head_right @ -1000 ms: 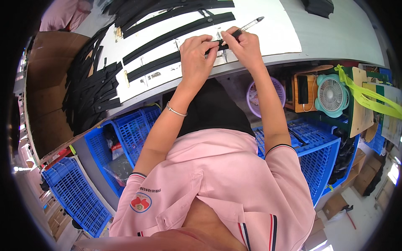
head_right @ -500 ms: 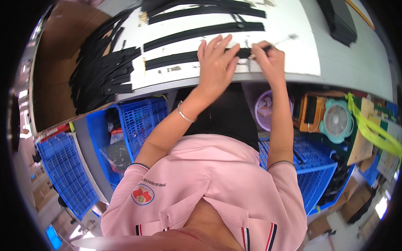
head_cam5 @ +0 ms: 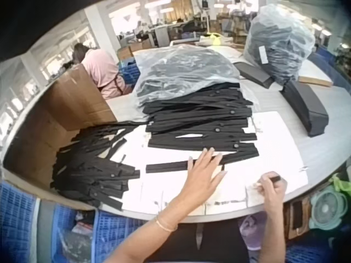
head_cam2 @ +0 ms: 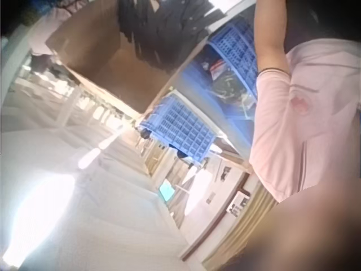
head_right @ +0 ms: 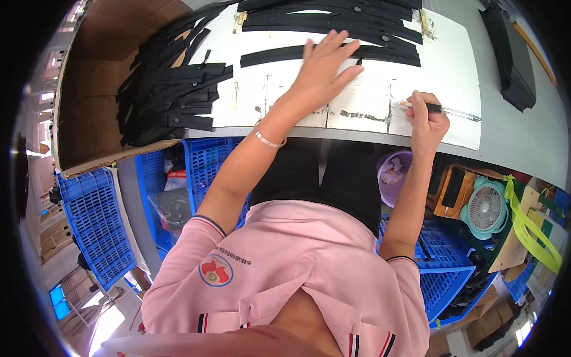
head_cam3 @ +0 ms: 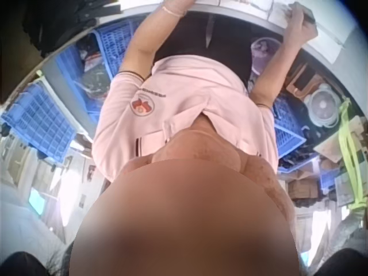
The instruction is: The person is using a pen to mark specific measurement points on black zippers laid out on a template.
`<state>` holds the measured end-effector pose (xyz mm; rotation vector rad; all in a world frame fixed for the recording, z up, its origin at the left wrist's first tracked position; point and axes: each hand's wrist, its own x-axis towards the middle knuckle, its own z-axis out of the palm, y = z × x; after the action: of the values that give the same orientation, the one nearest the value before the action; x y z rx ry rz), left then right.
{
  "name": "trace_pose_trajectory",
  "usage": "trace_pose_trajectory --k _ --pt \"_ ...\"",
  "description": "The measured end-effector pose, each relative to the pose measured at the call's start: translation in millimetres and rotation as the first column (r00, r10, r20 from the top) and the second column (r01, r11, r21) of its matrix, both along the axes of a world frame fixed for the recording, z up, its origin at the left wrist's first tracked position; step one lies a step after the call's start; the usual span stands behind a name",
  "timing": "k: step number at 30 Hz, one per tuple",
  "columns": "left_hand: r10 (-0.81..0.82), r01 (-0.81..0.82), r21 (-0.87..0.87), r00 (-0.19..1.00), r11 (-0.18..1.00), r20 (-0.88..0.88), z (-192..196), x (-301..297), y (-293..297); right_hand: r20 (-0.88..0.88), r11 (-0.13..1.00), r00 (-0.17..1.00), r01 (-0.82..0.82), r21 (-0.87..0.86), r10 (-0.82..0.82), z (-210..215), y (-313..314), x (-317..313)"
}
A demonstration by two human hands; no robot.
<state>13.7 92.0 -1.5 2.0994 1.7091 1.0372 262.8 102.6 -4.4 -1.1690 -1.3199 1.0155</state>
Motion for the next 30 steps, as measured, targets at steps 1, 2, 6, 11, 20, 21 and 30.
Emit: trace_pose_trajectory --k 1,2,6,11,20,21,30 --pt "0.023 -0.024 -0.011 1.000 1.000 -0.013 4 -11 -12 0.017 1.000 1.000 0.011 -0.002 -0.011 -1 0 1" --pt "0.047 -0.047 -0.022 0.999 0.999 -0.026 9 -24 -23 0.034 1.000 0.999 0.021 -0.005 -0.021 -1 -1 2" --pt "0.318 -0.303 0.095 0.896 0.948 -0.310 5 -108 -71 0.030 1.000 0.999 0.018 -0.010 -0.018 3 2 -3" --pt "0.524 -0.544 0.086 0.736 0.835 -0.428 3 -198 -96 0.063 0.998 0.997 0.046 -0.037 -0.044 5 1 0" --pt "0.441 -0.412 0.159 0.819 0.897 -0.367 29 -181 -79 -0.021 0.999 0.999 0.041 -0.010 -0.041 8 -1 -12" --pt "0.432 -0.403 0.158 0.827 0.902 -0.360 36 -162 -76 -0.002 0.999 0.999 0.039 -0.003 -0.039 7 0 -10" --pt "-0.086 0.085 0.014 0.994 0.996 0.074 24 -2 -35 0.471 0.897 0.858 -0.028 0.442 -0.205 11 -27 -30"
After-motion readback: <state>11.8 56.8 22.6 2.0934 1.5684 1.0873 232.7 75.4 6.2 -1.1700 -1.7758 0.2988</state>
